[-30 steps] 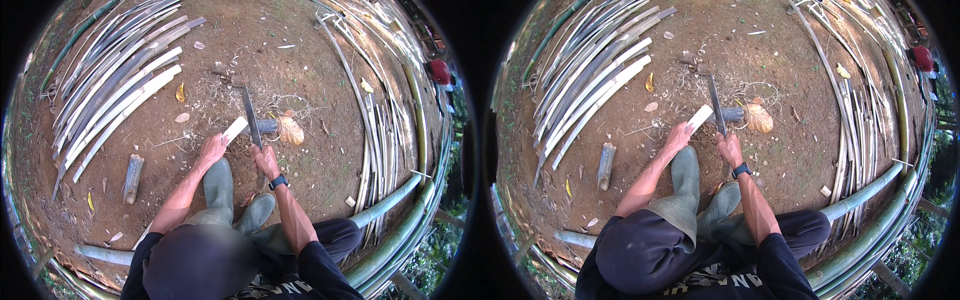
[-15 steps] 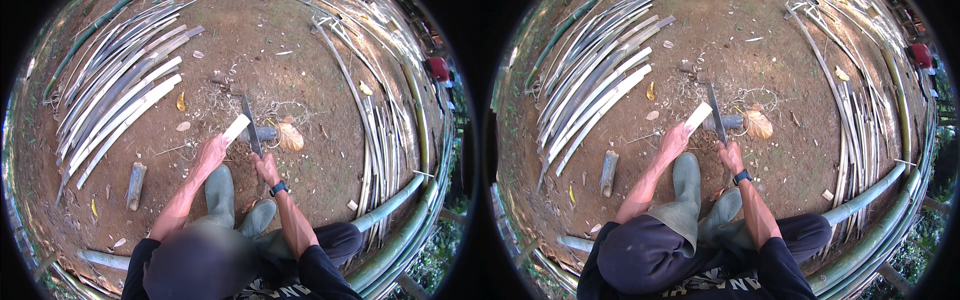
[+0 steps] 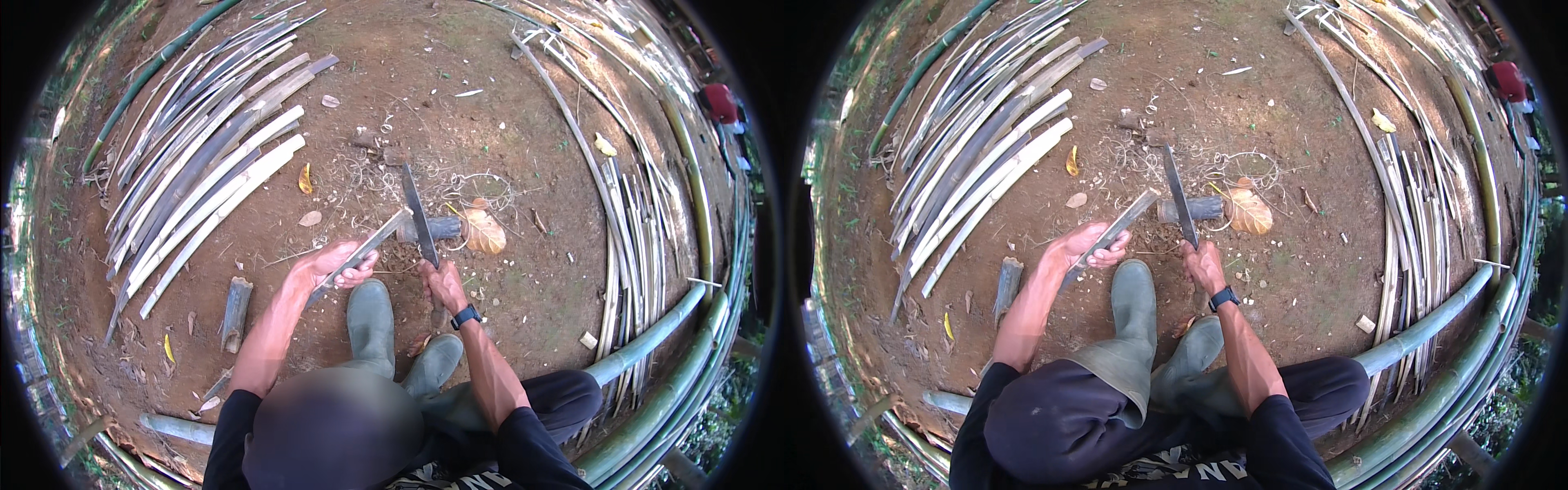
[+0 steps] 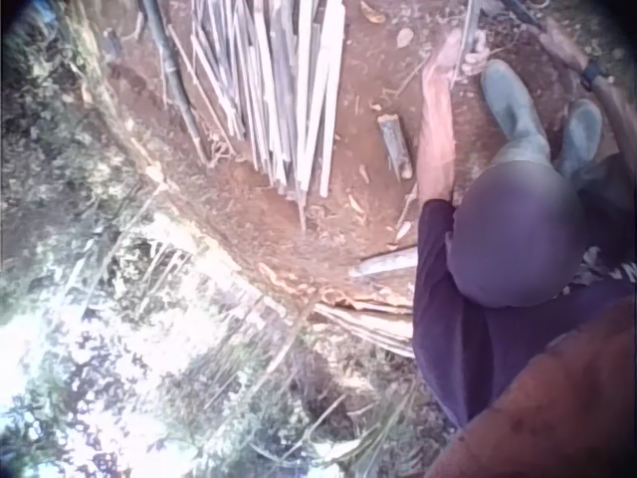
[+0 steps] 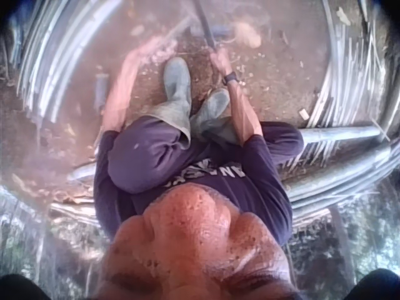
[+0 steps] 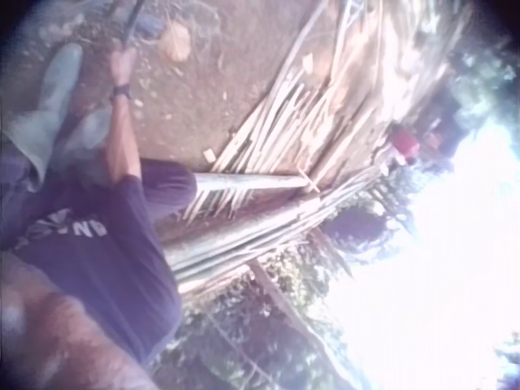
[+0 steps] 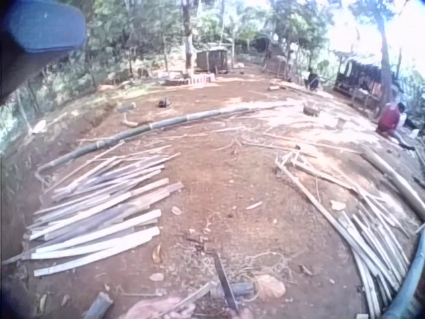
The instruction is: The person sits on the ground and uses a machete to shave the outer layer off long bamboo strips. They hold the bamboo against a wooden block and repeatedly strike it with the blade to remove the dark outer skin, revealing the lighter inner wood. The person works on multiple strips, placing the finished pieces aside.
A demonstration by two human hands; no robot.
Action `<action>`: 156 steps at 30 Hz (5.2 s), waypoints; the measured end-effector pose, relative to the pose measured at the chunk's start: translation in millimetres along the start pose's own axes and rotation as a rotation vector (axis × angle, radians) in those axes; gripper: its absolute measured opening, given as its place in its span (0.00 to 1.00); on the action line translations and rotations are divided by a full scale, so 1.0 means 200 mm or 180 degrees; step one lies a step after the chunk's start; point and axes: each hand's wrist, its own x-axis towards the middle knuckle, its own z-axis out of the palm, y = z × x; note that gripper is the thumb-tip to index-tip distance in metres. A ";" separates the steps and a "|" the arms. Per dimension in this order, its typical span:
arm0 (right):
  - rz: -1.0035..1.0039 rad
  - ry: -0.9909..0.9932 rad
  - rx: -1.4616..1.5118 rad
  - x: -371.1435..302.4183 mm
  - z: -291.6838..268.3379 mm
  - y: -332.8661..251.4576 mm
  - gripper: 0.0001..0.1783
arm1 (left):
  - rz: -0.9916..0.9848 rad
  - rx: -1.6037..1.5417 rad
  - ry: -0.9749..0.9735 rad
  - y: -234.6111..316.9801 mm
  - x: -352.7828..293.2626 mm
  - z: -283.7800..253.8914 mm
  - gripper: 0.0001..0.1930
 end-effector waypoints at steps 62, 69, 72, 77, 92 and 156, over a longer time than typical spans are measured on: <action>-0.1342 0.0809 -0.3040 0.06 -0.07 -0.07 0.15 | -0.0018 0.5514 0.1721 0.08 0.31 -0.26 0.40; -0.1654 0.0985 -0.2428 -0.02 0.01 -0.23 0.16 | -0.0339 0.5418 0.1823 0.08 0.29 -0.26 0.39; -0.1274 0.0704 -0.3157 0.04 -0.06 -0.13 0.16 | -0.0178 0.5490 0.1775 0.07 0.29 -0.25 0.39; -0.1401 0.0787 -0.2849 0.03 -0.08 -0.09 0.16 | -0.0041 0.5603 0.1780 0.07 0.29 -0.26 0.39; -0.1183 0.0614 -0.2893 0.07 -0.07 -0.15 0.17 | -0.0048 0.5509 0.2010 0.05 0.29 -0.24 0.37; -0.0722 0.0670 -0.1952 0.09 0.00 -0.02 0.28 | 0.1140 0.5706 0.2795 -0.22 0.27 -0.32 0.15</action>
